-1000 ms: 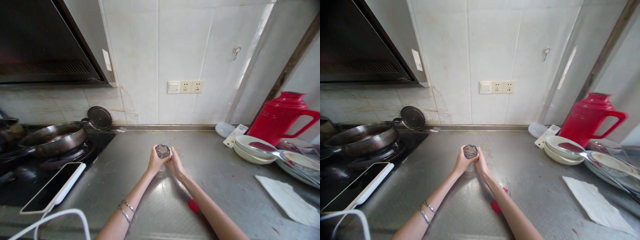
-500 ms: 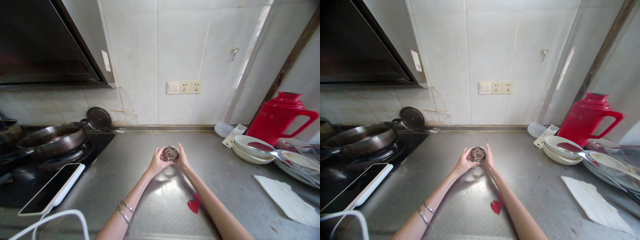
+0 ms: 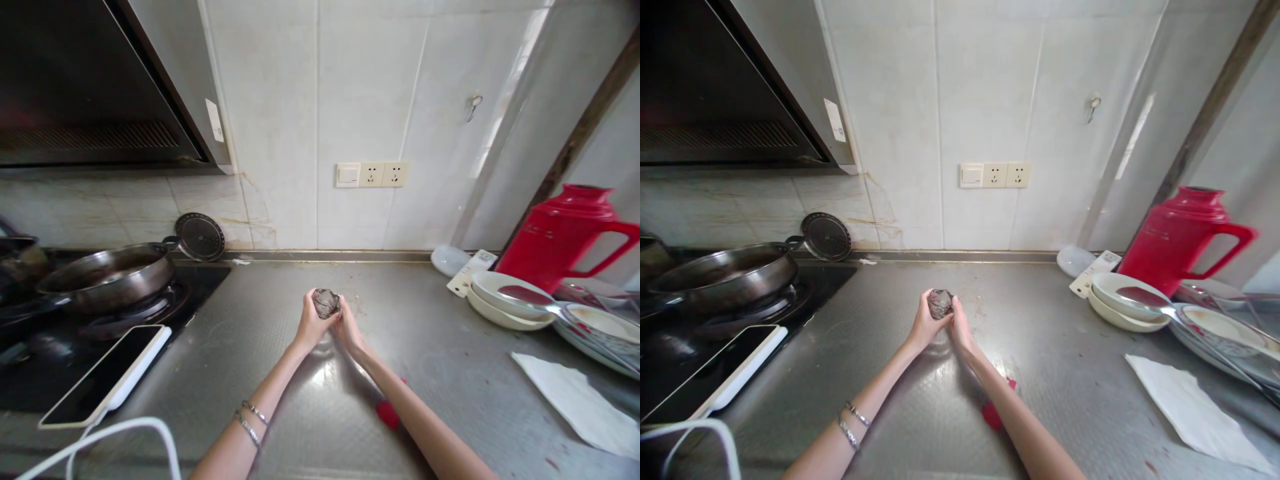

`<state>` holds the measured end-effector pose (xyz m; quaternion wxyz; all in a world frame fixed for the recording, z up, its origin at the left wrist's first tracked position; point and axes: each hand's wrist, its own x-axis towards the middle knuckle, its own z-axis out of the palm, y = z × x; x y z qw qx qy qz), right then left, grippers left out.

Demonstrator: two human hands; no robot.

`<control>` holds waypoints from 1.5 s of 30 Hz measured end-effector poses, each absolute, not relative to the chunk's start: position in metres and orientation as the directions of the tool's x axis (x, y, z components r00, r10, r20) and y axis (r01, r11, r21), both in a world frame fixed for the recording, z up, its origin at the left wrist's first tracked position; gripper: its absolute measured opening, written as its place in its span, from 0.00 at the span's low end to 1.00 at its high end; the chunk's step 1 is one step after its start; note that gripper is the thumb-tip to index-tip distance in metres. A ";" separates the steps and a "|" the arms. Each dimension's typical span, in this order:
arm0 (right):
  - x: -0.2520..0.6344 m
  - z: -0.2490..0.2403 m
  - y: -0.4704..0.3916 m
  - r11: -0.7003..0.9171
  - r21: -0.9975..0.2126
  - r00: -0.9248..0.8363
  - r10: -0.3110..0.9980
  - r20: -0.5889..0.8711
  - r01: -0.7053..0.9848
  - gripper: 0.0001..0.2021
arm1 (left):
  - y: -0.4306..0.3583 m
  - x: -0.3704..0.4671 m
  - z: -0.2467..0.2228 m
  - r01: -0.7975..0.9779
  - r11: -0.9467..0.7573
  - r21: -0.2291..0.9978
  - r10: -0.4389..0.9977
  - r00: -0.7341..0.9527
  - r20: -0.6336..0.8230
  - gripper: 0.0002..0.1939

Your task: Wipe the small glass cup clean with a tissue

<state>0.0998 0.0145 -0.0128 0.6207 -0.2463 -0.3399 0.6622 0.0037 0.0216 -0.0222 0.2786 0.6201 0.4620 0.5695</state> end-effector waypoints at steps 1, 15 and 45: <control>0.097 -0.014 0.013 0.008 -0.752 -0.105 0.989 0.102 -0.659 0.21 | 0.022 0.003 -0.021 0.262 -0.415 0.871 0.887 -0.096 0.451 0.39; 0.146 0.009 0.025 -0.036 -0.775 -0.059 0.998 0.001 -0.631 0.21 | 0.012 0.015 -0.017 -0.016 -0.351 0.936 0.931 0.101 0.351 0.34; 0.120 0.003 0.015 0.051 -0.771 -0.032 0.995 0.091 -0.635 0.21 | 0.009 0.010 -0.013 0.086 -0.408 0.909 0.913 0.075 0.402 0.34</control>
